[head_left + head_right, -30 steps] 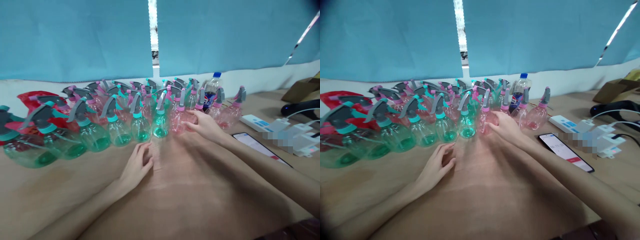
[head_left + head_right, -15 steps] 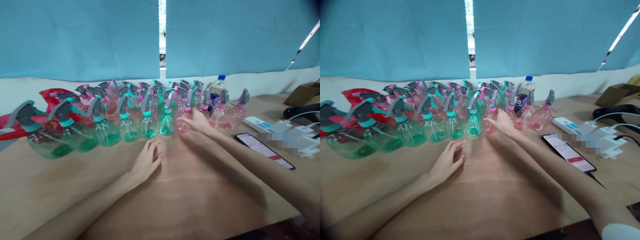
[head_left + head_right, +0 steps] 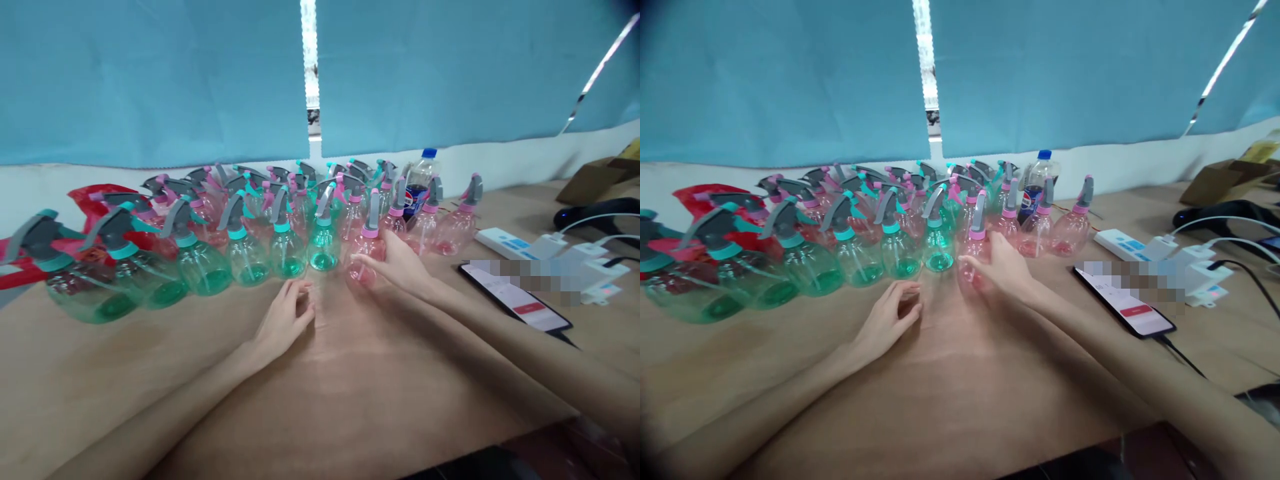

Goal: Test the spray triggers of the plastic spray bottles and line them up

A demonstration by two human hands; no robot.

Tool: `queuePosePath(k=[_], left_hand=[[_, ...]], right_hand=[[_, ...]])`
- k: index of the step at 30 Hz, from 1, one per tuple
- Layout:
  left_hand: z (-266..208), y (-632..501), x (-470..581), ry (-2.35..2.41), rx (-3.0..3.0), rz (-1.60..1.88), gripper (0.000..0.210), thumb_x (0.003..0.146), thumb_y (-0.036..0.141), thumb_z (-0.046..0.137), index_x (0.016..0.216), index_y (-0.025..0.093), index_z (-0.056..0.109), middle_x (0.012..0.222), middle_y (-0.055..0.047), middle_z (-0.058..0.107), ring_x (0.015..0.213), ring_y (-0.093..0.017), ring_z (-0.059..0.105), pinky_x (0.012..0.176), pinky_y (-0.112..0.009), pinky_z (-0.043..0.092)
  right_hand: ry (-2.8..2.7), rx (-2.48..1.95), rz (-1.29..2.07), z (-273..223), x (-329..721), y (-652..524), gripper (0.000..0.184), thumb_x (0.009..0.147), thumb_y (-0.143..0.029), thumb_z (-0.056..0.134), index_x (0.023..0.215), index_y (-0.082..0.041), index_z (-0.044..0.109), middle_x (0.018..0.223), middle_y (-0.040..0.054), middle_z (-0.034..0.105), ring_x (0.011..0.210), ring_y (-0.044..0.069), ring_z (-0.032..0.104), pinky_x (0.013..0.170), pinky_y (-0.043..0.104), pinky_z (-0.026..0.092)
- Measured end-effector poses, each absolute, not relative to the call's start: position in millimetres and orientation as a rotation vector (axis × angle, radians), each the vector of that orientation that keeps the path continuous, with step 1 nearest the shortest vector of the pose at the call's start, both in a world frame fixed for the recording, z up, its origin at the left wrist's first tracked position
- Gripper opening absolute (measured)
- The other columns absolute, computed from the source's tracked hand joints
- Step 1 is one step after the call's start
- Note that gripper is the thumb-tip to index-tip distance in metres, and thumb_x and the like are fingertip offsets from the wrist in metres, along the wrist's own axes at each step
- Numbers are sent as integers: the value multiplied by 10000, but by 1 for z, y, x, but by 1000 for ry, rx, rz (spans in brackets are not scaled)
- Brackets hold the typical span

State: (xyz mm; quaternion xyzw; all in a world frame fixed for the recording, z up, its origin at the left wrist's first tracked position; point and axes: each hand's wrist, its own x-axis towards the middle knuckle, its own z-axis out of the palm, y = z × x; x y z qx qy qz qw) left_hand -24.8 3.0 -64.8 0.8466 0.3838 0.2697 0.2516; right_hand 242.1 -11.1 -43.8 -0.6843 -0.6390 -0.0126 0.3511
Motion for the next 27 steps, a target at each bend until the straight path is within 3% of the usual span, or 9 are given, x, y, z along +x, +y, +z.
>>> queuePosePath(k=[6, 9, 12, 21, 27], left_hand=[[-52, 2, 6, 1049, 2193, 797, 311, 877, 327, 576, 1147, 197, 492, 1228, -99, 574, 1122, -244, 605, 973, -468, 503], [-36, -9, 27, 910, 2119, 825, 475, 863, 388, 611, 1265, 204, 436, 1316, -119, 539, 1197, -252, 561, 995, -447, 498], [-17, -27, 46, 714, 2169, 892, 725, 783, 329, 700, 1397, 247, 323, 1401, -106, 472, 1280, -277, 480, 1042, -462, 456], [8, -48, 67, 685, 2114, 893, 376, 836, 250, 597, 1197, 219, 496, 1196, -77, 603, 1063, -248, 597, 886, -422, 530], [9, -39, 41, 741, 2056, 886, 403, 800, 172, 561, 1199, 221, 529, 1094, -46, 640, 916, -203, 640, 868, -403, 536]], right_hand=[[-1722, -1710, 21, -41, 230, -56, 546, 802, -678, 546, 1074, -206, 511, 1006, 95, 649, 814, 292, 654, 617, 372, 470], [-1797, -1659, 41, -39, 223, -82, 513, 814, -659, 546, 1044, -202, 513, 962, 77, 655, 779, 268, 663, 571, 344, 461], [-1877, -1548, 49, -39, 218, -104, 533, 822, -644, 544, 1100, -192, 496, 985, 79, 645, 814, 262, 665, 587, 357, 491], [-1909, -1303, 143, -54, 198, -117, 626, 747, -685, 616, 1113, -187, 518, 1049, 143, 634, 953, 317, 617, 735, 468, 541], [-2032, -1185, 231, -65, 185, -102, 782, 776, -673, 602, 1310, -145, 383, 1105, 170, 619, 966, 329, 607, 789, 517, 521]])
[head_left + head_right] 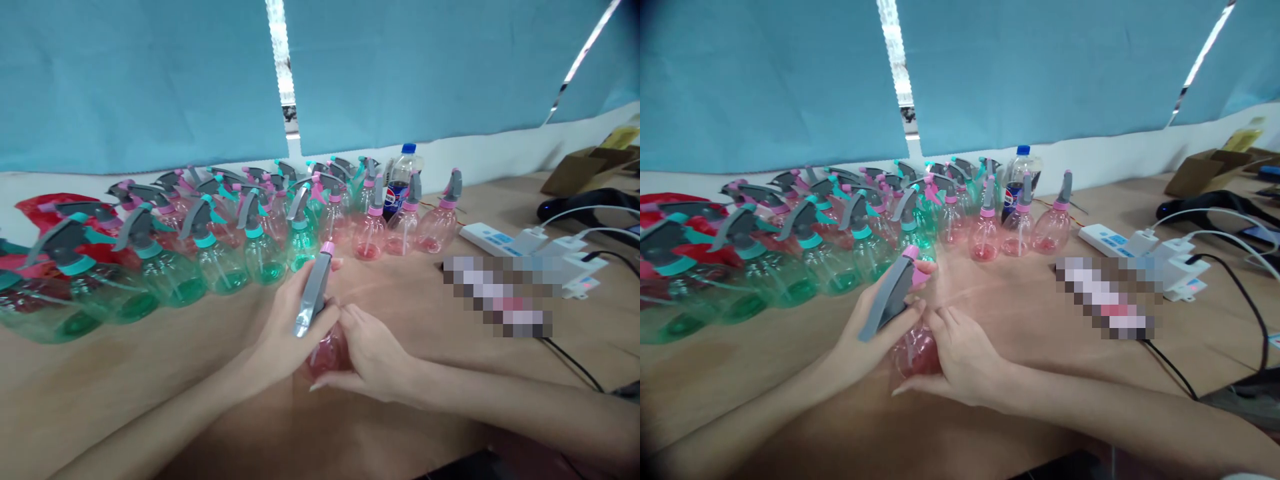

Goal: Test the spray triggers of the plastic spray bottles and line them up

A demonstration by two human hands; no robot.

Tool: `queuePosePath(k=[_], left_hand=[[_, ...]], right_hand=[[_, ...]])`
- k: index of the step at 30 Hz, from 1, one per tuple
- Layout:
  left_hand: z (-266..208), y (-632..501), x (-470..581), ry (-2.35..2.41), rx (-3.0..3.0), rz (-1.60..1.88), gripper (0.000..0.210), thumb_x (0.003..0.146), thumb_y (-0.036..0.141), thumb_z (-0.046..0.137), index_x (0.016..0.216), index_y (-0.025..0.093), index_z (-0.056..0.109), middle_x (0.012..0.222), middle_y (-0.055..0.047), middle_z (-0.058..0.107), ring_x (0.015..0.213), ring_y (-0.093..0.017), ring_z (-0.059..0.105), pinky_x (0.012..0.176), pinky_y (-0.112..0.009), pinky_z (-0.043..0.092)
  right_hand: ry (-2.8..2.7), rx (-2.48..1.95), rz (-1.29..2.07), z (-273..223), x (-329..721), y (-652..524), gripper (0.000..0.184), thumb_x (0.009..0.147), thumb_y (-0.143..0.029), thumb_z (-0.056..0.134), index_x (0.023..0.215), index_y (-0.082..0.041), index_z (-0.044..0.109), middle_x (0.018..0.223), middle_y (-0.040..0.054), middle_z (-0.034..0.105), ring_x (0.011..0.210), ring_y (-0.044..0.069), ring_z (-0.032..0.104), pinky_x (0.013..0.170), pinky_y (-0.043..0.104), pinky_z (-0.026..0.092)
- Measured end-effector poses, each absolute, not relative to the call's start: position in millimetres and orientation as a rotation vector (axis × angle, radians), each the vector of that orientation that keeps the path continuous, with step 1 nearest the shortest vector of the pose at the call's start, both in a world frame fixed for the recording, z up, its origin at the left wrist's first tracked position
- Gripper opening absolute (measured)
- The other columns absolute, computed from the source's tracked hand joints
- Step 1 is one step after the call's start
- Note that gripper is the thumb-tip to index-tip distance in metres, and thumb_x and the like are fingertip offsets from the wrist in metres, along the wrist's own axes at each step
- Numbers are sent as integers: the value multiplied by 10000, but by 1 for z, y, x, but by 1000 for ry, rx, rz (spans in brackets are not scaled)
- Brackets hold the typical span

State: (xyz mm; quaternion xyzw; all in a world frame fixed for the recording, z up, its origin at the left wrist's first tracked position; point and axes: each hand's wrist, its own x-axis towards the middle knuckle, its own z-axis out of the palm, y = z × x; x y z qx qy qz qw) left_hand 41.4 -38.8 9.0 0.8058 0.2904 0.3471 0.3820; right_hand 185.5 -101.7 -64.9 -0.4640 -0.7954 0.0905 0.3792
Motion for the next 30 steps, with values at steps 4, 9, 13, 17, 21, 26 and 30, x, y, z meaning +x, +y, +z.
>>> queuePosePath(k=[4, 9, 13, 17, 21, 26, 30], left_hand=[[8, -29, 31, 703, 1960, 971, 457, 782, 148, 552, 1234, 208, 528, 1163, -57, 621, 1054, -210, 611, 934, -362, 509], [7, -9, 26, 756, 1978, 1027, 416, 761, 145, 529, 1173, 188, 566, 1102, -45, 652, 872, -167, 630, 860, -328, 517], [9, 2, 22, 835, 2017, 1076, 400, 762, 145, 523, 1155, 197, 573, 1138, -37, 647, 801, -141, 613, 833, -306, 510], [8, 6, 19, 908, 2076, 1064, 394, 753, 141, 520, 1131, 218, 597, 975, -4, 665, 711, -133, 593, 729, -281, 508], [5, 8, 18, 928, 2110, 1121, 236, 731, 149, 523, 927, 208, 642, 722, 31, 611, 638, -137, 572, 618, -255, 481], [6, 6, 18, 976, 2081, 1087, 264, 734, 163, 508, 967, 209, 625, 651, 44, 557, 587, -137, 518, 563, -254, 445], [8, 3, 20, 965, 2039, 1047, 295, 729, 120, 500, 988, 206, 612, 769, 24, 606, 669, -142, 567, 638, -265, 473]], right_hand=[[-2059, -1146, 324, -70, 183, -86, 849, 759, -658, 639, 1361, -132, 353, 1113, 163, 628, 989, 327, 609, 817, 512, 515], [-2154, -1081, 346, -74, 201, -67, 875, 834, -650, 550, 1471, -146, 224, 1224, 174, 608, 1112, 324, 595, 943, 517, 472], [-2176, -1144, 358, -78, 217, -61, 870, 849, -635, 541, 1492, -160, 201, 1303, 187, 574, 1182, 325, 567, 975, 512, 463], [-2273, -1174, 379, -87, 217, -62, 796, 854, -630, 537, 1432, -118, 341, 1330, 209, 559, 1210, 322, 549, 997, 508, 457], [-2344, -1162, 354, -92, 209, -60, 657, 883, -595, 520, 1334, -119, 494, 1359, 184, 550, 1319, 302, 450, 1108, 508, 347], [-2333, -1161, 404, -93, 207, -53, 633, 891, -591, 514, 1343, -148, 502, 1393, 154, 534, 1324, 284, 453, 1128, 509, 325], [-2318, -1159, 441, -94, 209, -51, 630, 889, -583, 524, 1351, -157, 498, 1393, 149, 536, 1328, 283, 451, 1130, 513, 323]])
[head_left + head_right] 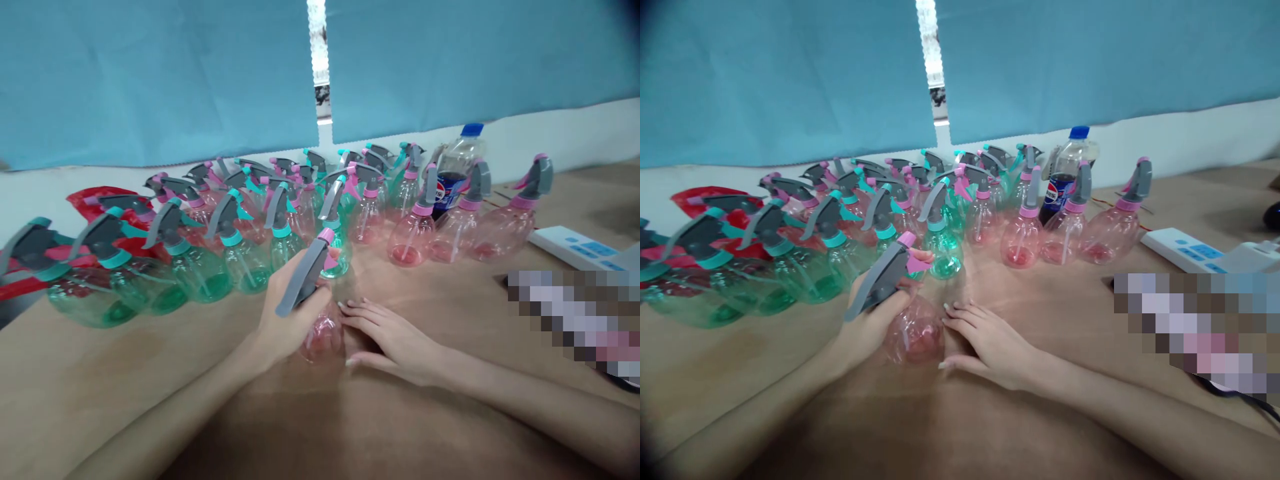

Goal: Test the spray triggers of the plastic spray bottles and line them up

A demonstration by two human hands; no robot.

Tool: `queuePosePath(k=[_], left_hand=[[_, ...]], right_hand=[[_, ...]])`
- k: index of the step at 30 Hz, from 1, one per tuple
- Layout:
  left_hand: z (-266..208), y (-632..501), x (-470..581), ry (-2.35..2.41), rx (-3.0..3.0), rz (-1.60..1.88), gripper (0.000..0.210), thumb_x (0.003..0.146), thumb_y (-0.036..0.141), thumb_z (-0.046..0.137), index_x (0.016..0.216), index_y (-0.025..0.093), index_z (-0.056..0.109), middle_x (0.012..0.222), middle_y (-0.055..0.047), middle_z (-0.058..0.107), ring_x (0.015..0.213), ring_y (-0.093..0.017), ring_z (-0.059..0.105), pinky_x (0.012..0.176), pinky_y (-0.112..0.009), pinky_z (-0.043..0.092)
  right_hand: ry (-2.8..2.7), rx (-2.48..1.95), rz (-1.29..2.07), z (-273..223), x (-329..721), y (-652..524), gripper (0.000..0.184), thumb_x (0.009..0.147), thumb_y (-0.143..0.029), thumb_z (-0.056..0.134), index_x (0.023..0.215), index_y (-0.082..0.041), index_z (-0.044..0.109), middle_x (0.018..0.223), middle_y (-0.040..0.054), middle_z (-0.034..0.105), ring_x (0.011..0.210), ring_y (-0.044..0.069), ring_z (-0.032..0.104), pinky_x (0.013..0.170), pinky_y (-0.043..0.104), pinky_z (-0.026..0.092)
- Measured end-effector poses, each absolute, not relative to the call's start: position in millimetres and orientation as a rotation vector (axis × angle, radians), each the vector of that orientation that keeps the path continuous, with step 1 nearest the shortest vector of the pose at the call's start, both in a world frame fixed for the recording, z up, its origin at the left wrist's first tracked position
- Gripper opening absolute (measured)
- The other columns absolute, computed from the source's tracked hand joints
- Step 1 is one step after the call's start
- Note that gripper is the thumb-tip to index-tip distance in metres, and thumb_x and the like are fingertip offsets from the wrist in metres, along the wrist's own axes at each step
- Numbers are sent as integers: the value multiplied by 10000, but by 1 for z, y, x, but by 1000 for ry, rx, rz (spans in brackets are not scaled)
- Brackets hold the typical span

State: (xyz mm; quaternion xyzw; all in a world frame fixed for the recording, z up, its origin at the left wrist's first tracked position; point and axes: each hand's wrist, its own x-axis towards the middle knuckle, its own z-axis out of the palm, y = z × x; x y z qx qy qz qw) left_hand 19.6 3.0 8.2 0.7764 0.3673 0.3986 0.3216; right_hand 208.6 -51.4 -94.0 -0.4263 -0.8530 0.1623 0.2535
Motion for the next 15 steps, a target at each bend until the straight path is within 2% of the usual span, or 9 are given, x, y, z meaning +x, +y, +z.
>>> queuePosePath(k=[3, 7, 10, 15], left_hand=[[9, 4, 20, 933, 2032, 1043, 330, 732, 115, 505, 1031, 214, 602, 860, 14, 637, 708, -141, 595, 678, -267, 492], [9, 8, 19, 885, 2027, 1015, 341, 717, 117, 517, 1031, 219, 602, 864, 13, 645, 729, -144, 610, 679, -260, 499], [11, 10, 17, 874, 2029, 1014, 310, 698, 125, 517, 982, 219, 599, 775, 23, 620, 689, -144, 594, 622, -252, 471], [14, 9, 15, 885, 2086, 968, 239, 691, 117, 510, 896, 204, 596, 649, 46, 508, 562, -119, 470, 543, -260, 383]], right_hand=[[-2308, -1169, 460, -94, 209, -52, 626, 885, -564, 547, 1349, -146, 499, 1389, 152, 540, 1324, 279, 456, 1131, 500, 330], [-2296, -1173, 454, -95, 208, -52, 598, 900, -513, 556, 1356, -133, 479, 1398, 151, 532, 1326, 267, 454, 1135, 480, 332], [-2308, -1160, 446, -96, 208, -51, 569, 916, -477, 548, 1361, -132, 468, 1396, 146, 534, 1324, 258, 456, 1141, 473, 324], [-2300, -1144, 443, -94, 209, -51, 528, 930, -445, 531, 1356, -139, 466, 1384, 148, 545, 1318, 252, 464, 1136, 478, 328]])
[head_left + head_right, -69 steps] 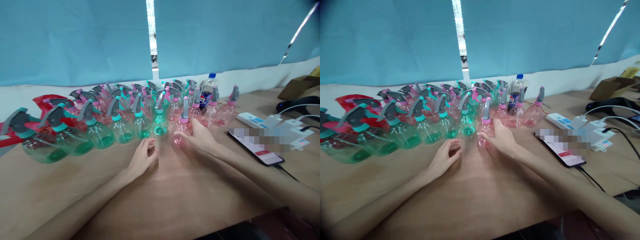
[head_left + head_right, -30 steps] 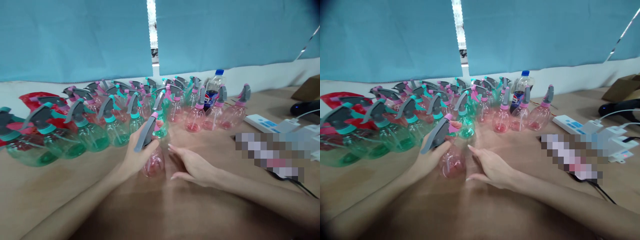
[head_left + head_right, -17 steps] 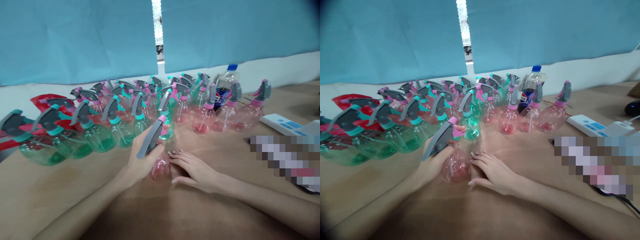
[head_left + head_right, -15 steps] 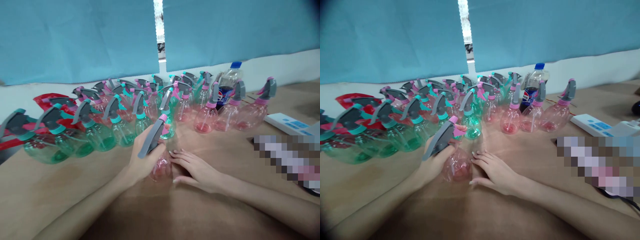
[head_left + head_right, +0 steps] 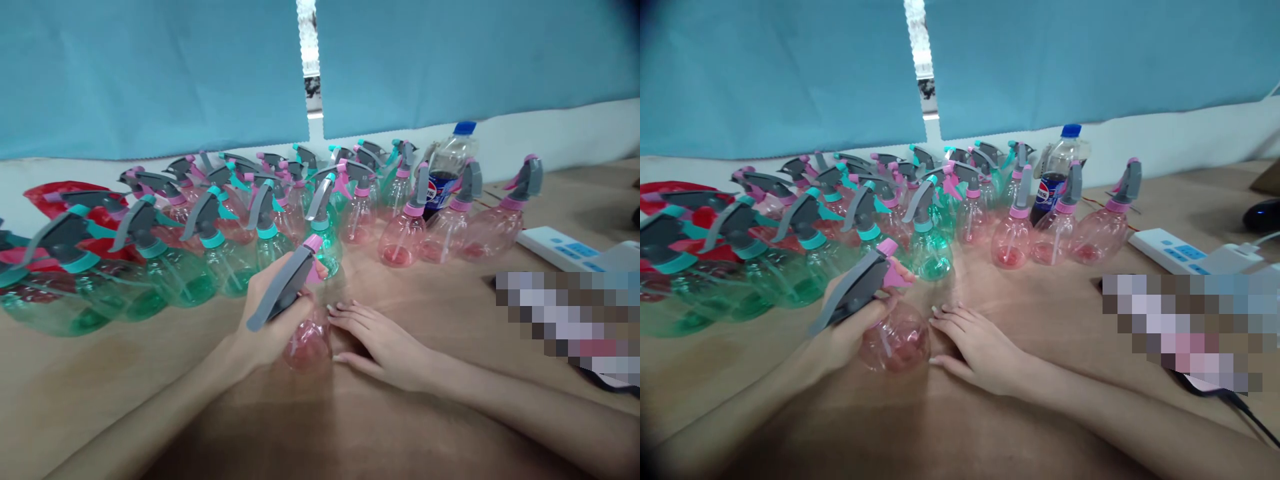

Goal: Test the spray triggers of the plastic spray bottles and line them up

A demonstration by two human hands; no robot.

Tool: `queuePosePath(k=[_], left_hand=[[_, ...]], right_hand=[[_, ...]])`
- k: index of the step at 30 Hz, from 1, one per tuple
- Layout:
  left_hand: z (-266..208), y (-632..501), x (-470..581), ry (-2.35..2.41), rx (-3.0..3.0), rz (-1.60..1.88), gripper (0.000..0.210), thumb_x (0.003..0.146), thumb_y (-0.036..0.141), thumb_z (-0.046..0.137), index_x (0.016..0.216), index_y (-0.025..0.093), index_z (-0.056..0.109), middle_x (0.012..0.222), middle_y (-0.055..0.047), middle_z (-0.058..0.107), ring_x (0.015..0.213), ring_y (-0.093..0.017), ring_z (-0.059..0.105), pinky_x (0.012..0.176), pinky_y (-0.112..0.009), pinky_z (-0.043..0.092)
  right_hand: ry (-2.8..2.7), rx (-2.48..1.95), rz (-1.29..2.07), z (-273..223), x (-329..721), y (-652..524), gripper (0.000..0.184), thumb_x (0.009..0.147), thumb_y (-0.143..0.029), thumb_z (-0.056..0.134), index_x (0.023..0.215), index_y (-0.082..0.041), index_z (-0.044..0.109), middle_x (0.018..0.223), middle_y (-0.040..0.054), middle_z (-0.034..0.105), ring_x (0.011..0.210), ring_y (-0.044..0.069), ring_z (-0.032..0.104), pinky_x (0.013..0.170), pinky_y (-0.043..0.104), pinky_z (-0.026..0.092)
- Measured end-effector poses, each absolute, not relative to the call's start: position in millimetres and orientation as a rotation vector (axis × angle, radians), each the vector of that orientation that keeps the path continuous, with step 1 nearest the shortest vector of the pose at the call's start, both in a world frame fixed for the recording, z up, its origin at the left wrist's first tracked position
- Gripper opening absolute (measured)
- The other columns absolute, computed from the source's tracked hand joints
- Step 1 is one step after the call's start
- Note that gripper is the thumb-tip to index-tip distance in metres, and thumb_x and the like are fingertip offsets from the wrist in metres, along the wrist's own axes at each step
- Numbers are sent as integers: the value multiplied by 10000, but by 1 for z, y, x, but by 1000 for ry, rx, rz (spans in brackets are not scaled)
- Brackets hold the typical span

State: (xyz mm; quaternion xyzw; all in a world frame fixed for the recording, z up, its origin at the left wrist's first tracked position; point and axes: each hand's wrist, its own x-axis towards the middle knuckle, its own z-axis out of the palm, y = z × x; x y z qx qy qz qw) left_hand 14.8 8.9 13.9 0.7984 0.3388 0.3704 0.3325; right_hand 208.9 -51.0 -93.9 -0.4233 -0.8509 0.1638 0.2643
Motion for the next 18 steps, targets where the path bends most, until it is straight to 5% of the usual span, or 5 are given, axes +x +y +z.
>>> queuePosePath(k=[9, 18], left_hand=[[17, 7, 14, 802, 2075, 1002, 109, 702, 107, 507, 753, 198, 538, 822, -12, 609, 728, -163, 566, 693, -299, 481], [10, 5, 15, 988, 2064, 1022, 326, 748, 169, 541, 1054, 251, 618, 690, 40, 572, 615, -150, 542, 596, -272, 469]], right_hand=[[-2299, -1145, 449, -91, 209, -52, 500, 936, -425, 524, 1352, -154, 464, 1378, 143, 550, 1311, 256, 473, 1132, 488, 335], [-2311, -1161, 435, -93, 209, -52, 531, 929, -425, 540, 1354, -118, 455, 1385, 158, 540, 1323, 260, 455, 1137, 478, 331]])
